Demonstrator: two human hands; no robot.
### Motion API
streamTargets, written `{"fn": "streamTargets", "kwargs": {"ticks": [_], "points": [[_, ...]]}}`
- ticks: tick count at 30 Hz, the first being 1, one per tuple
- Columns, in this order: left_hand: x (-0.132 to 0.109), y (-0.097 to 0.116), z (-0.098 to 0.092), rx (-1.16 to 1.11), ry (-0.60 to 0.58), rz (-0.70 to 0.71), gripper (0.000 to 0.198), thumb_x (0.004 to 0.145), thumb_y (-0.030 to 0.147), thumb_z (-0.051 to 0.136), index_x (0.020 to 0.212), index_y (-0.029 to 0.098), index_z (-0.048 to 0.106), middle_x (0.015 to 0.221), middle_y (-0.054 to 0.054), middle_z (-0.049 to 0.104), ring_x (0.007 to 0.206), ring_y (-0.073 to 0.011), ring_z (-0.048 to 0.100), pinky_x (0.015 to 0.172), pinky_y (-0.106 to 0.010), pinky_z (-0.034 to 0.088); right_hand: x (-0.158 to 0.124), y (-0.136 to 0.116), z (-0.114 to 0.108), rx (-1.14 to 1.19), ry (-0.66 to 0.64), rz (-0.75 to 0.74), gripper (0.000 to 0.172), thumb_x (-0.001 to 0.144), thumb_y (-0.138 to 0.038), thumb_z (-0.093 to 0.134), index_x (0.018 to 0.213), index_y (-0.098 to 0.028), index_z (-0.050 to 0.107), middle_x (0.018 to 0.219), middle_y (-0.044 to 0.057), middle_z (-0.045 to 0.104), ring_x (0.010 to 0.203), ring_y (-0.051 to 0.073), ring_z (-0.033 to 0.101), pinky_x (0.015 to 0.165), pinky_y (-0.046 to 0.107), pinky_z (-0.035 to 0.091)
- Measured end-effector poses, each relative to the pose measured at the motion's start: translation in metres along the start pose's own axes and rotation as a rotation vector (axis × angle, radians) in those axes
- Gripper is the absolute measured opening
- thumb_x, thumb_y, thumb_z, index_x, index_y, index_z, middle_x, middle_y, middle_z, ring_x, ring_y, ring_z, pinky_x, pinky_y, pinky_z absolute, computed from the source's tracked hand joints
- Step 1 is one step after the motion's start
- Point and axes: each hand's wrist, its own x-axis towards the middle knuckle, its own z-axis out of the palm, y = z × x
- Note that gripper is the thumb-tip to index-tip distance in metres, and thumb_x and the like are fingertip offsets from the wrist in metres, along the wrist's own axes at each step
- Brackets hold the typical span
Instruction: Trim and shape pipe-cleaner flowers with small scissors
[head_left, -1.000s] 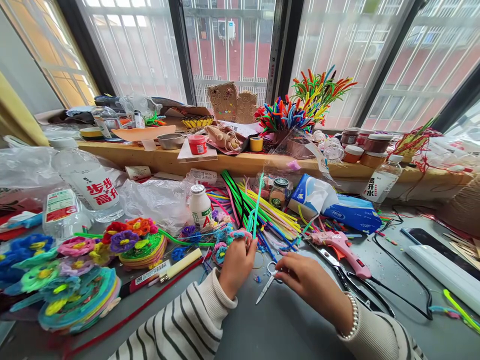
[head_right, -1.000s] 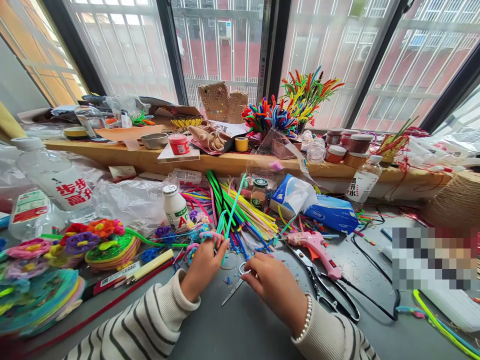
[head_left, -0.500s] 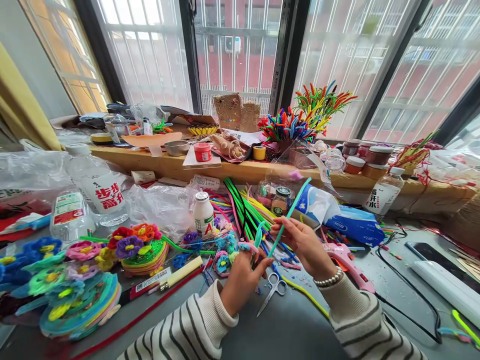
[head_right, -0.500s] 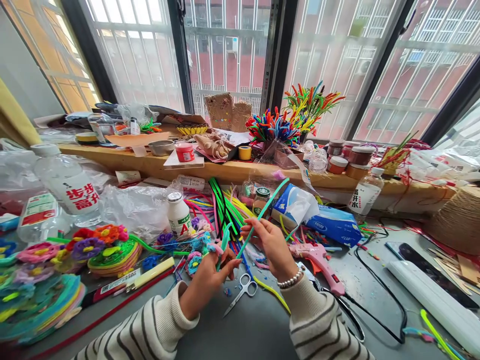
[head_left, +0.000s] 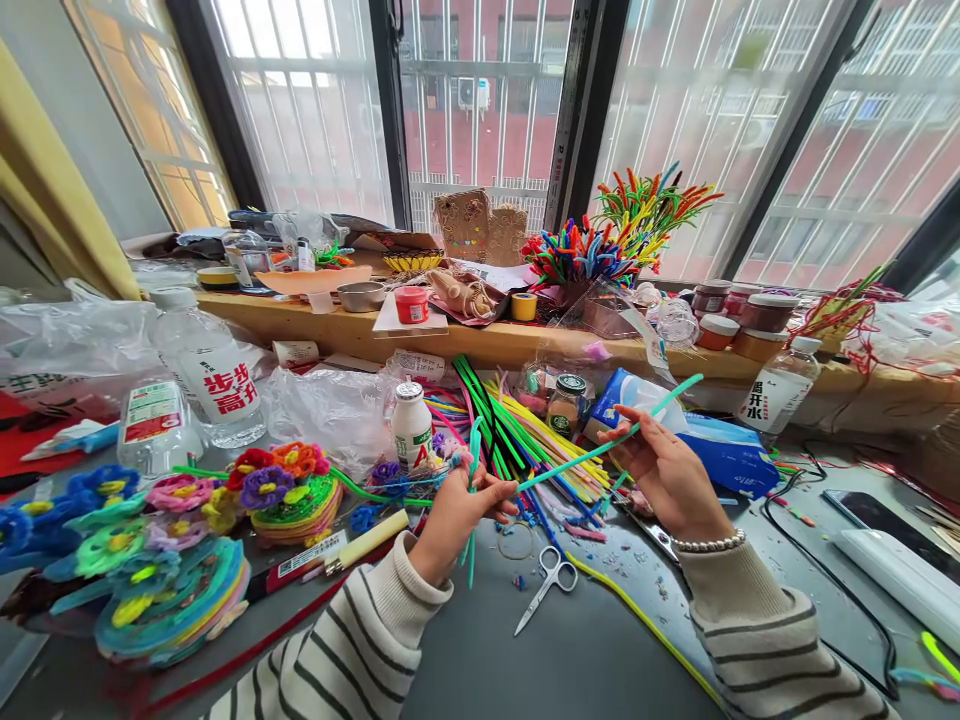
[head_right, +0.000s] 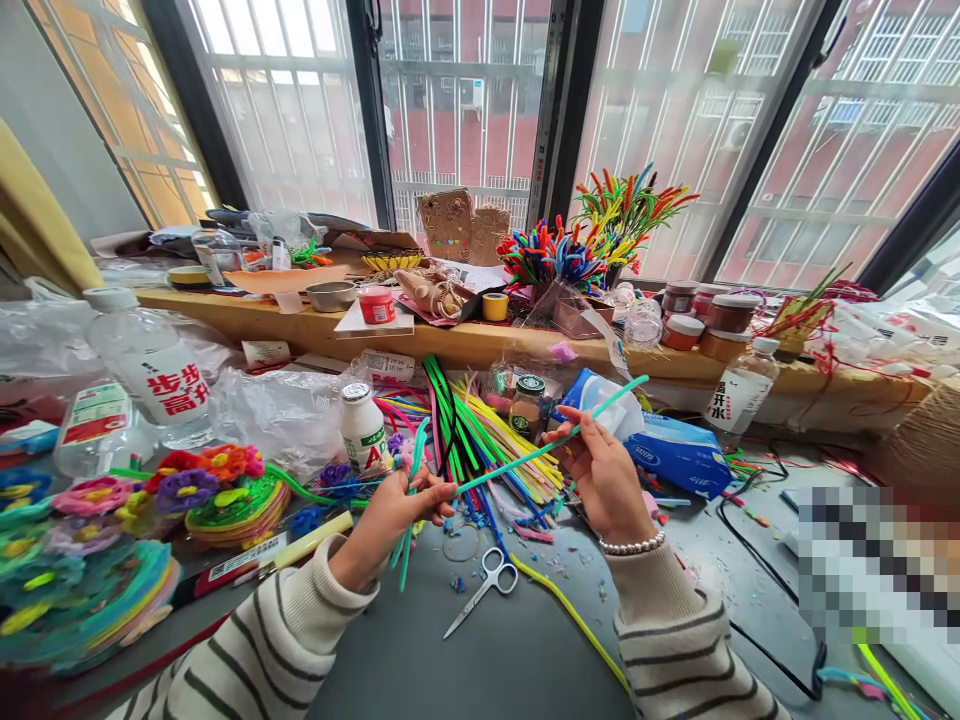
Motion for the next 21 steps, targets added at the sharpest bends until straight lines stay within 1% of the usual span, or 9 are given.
{"fn": "streamTargets", "kwargs": {"ticks": [2, 4, 9, 11, 13, 15, 17, 19, 21], "points": [[0.000, 0.001, -0.001, 0.019, 0.020, -0.008, 0.035, 0.054, 0.027, 0.067, 0.054, 0.017, 0.034, 0.053, 0.004, 0.054, 0.047, -0.0102, 0.057, 0.044, -0.020, 0.046, 0.002, -0.003, -0.004, -0.002, 0.010, -0.023, 0.020, 0.068, -0.032, 0.059, 0.083, -0.018, 0.059, 0.063, -0.003, 0.051, 0.065, 0.012, 0.055, 0.068, 0.028, 0.048], [0.001, 0.001, -0.002, 0.019, 0.031, -0.025, 0.033, 0.054, 0.027, 0.067, 0.055, 0.016, 0.036, 0.056, 0.003, 0.056, 0.052, -0.0114, 0.059, 0.048, -0.020, 0.048, 0.002, -0.002, -0.004, -0.017, 0.014, -0.050, 0.021, 0.068, -0.032, 0.059, 0.084, -0.019, 0.058, 0.059, -0.005, 0.047, 0.058, 0.010, 0.052, 0.065, 0.026, 0.048], [0.005, 0.000, -0.007, -0.064, 0.081, -0.062, 0.032, 0.055, 0.026, 0.068, 0.057, 0.016, 0.038, 0.060, 0.000, 0.059, 0.060, -0.0127, 0.062, 0.061, -0.022, 0.051, 0.000, 0.013, 0.004, -0.157, 0.019, -0.202, 0.021, 0.071, -0.037, 0.055, 0.086, -0.023, 0.048, 0.048, -0.009, 0.041, 0.044, 0.007, 0.042, 0.048, 0.020, 0.042], [0.006, 0.001, -0.008, -0.066, 0.109, -0.064, 0.033, 0.054, 0.026, 0.069, 0.057, 0.016, 0.037, 0.063, 0.000, 0.060, 0.059, -0.0127, 0.062, 0.061, -0.022, 0.051, -0.002, 0.017, 0.006, -0.248, -0.006, -0.238, 0.019, 0.073, -0.038, 0.052, 0.083, -0.023, 0.045, 0.048, -0.009, 0.040, 0.041, 0.007, 0.038, 0.042, 0.018, 0.036], [0.006, 0.004, -0.008, -0.050, 0.124, -0.029, 0.033, 0.054, 0.026, 0.068, 0.057, 0.017, 0.037, 0.062, 0.000, 0.061, 0.058, -0.0130, 0.062, 0.061, -0.024, 0.051, -0.003, 0.019, 0.006, -0.409, -0.082, -0.250, 0.018, 0.074, -0.039, 0.049, 0.081, -0.022, 0.047, 0.049, -0.008, 0.040, 0.039, 0.006, 0.035, 0.039, 0.018, 0.031], [0.005, 0.007, -0.007, -0.034, 0.142, 0.052, 0.034, 0.054, 0.026, 0.067, 0.056, 0.017, 0.034, 0.059, 0.002, 0.060, 0.055, -0.0138, 0.062, 0.057, -0.026, 0.051, -0.005, 0.018, 0.006, -0.636, -0.186, -0.283, 0.019, 0.075, -0.037, 0.049, 0.076, -0.019, 0.052, 0.054, -0.005, 0.042, 0.044, 0.007, 0.037, 0.041, 0.019, 0.030], [0.004, 0.008, -0.007, -0.012, 0.162, 0.134, 0.037, 0.055, 0.026, 0.067, 0.055, 0.018, 0.030, 0.056, 0.003, 0.059, 0.053, -0.0145, 0.061, 0.053, -0.027, 0.052, -0.006, 0.016, 0.007, -0.849, -0.265, -0.352, 0.019, 0.075, -0.034, 0.050, 0.072, -0.017, 0.055, 0.061, -0.002, 0.045, 0.053, 0.009, 0.042, 0.049, 0.021, 0.034], [0.004, 0.009, -0.008, 0.013, 0.161, 0.196, 0.038, 0.056, 0.025, 0.065, 0.054, 0.019, 0.028, 0.058, 0.003, 0.060, 0.054, -0.0145, 0.061, 0.054, -0.028, 0.052, -0.007, 0.016, 0.007, -0.979, -0.311, -0.406, 0.020, 0.076, -0.033, 0.049, 0.071, -0.016, 0.057, 0.066, 0.000, 0.047, 0.061, 0.012, 0.045, 0.057, 0.022, 0.036], [0.004, 0.008, -0.009, 0.037, 0.135, 0.221, 0.035, 0.059, 0.025, 0.063, 0.054, 0.019, 0.030, 0.064, 0.001, 0.062, 0.057, -0.0148, 0.062, 0.059, -0.030, 0.052, -0.007, 0.018, 0.008, -1.044, -0.332, -0.419, 0.021, 0.077, -0.033, 0.047, 0.071, -0.016, 0.059, 0.067, 0.000, 0.047, 0.062, 0.012, 0.046, 0.059, 0.023, 0.037]]}}
